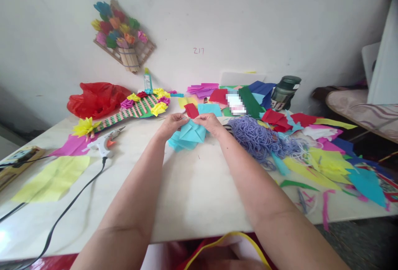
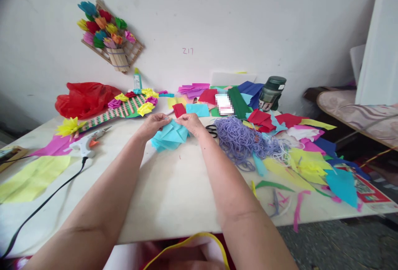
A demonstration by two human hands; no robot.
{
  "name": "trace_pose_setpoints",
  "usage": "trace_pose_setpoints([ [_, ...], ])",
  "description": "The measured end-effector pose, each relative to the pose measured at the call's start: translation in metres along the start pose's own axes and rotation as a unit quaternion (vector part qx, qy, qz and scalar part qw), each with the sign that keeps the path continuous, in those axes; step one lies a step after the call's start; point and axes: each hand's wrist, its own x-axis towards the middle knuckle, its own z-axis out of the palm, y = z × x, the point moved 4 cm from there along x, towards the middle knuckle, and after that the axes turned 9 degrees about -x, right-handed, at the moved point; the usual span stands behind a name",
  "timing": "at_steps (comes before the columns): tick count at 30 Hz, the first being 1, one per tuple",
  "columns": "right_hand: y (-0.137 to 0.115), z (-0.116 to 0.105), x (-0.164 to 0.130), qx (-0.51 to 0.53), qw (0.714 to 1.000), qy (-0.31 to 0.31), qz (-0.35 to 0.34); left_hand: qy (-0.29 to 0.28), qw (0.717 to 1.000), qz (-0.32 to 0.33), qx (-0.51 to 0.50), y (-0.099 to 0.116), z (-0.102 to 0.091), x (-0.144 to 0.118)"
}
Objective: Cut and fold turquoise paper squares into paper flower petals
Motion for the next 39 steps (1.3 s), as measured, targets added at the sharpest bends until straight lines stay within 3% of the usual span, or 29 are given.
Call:
trace_pose_setpoints([
  [13, 0.007, 0.001, 0.002, 0.000, 1.000, 0.005, -0.001, 0.011, 1.000, 0.002, 0.022, 0.006, 0.004, -0.003],
  [20, 0.006, -0.003, 0.001, 0.015, 1.000, -0.011, -0.007, 0.050, 0.998, 0.042, 0.028, 0.004, -0.003, 0.002],
  [31, 0.007, -0.005, 0.001, 0.019, 0.999, 0.022, 0.025, 0.053, 0.998, 0.015, 0.015, 0.000, -0.007, 0.001],
  [39, 0.008, -0.004, 0.001, 0.026, 0.999, -0.021, 0.025, 0.080, 0.996, 0.036, 0.004, 0.004, -0.008, 0.001],
])
